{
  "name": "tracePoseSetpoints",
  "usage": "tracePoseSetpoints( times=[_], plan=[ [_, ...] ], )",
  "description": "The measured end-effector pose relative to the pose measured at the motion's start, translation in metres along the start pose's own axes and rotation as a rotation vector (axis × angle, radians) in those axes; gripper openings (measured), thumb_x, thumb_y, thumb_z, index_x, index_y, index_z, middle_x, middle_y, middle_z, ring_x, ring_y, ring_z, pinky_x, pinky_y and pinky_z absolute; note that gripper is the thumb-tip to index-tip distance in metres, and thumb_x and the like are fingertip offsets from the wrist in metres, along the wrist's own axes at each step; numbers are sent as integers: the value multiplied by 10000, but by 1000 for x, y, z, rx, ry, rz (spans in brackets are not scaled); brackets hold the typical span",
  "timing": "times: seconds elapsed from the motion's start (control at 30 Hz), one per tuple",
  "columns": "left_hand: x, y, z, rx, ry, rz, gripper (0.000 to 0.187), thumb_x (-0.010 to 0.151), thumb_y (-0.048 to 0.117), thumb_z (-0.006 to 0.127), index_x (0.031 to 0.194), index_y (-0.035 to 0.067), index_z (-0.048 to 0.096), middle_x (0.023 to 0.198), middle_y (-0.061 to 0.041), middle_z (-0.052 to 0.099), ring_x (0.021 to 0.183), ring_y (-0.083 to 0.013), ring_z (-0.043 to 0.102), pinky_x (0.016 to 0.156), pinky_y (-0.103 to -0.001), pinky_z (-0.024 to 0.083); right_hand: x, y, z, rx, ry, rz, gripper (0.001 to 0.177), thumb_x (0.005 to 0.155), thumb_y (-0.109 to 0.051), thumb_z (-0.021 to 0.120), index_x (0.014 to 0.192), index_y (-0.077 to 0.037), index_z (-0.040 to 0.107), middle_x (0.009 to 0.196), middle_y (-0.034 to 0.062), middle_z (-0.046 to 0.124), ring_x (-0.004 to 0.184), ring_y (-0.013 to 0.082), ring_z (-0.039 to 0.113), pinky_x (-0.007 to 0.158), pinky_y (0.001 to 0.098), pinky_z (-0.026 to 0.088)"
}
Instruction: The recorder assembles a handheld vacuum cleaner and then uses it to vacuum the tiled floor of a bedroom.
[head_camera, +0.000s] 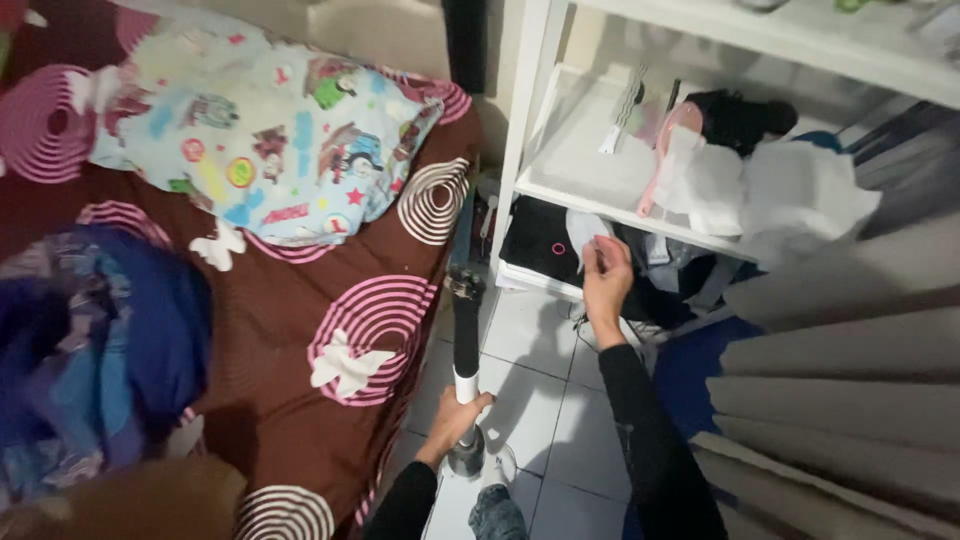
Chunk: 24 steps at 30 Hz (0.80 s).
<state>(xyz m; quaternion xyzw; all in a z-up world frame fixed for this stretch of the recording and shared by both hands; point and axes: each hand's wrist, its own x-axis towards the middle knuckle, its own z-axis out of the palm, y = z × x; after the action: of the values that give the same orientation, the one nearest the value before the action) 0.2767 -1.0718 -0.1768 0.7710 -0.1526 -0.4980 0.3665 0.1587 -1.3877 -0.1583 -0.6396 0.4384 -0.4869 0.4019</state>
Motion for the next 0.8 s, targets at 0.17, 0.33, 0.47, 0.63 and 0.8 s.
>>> tracePoseSetpoints(
  times=[0.17,0.33,0.47,0.63,0.8],
  plan=[
    [-70,-2,-30,10,-11,67,358,691,332,802,764,-11,725,707,-90,729,661,-199,699,654,-358,540,-56,-165,-25,331,-7,40,99,973,-4,741,1046,28,681,1078,64,673,973,107,649,863,234,525],
    [-141,-35,-60,-5,9,129,396,662,339,840,775,-13,697,714,-93,727,668,-203,698,660,-359,550,-157,-355,-58,591,-146,26,115,988,31,733,1037,-4,634,978,11,665,906,73,596,812,206,477],
    [-200,-71,-88,28,-34,170,419,672,373,840,767,-8,690,707,-79,717,668,-183,686,655,-344,544,-250,-473,-69,711,-424,68,374,929,28,706,1252,-34,528,1003,-10,653,894,71,599,785,213,478],
    [-270,-122,-120,44,-109,277,405,689,379,793,742,-13,708,670,-68,697,645,-170,668,633,-341,526,-348,-516,-54,331,-585,-208,711,870,-29,767,1497,-46,433,965,-13,633,853,84,573,770,232,477],
    [-336,-156,-157,25,-118,313,412,716,377,779,749,-29,713,668,-62,685,638,-170,642,637,-337,510,-403,-547,-53,-142,-440,-503,587,811,-137,858,1349,-91,628,901,56,623,801,166,548,736,274,464]
  ],
)
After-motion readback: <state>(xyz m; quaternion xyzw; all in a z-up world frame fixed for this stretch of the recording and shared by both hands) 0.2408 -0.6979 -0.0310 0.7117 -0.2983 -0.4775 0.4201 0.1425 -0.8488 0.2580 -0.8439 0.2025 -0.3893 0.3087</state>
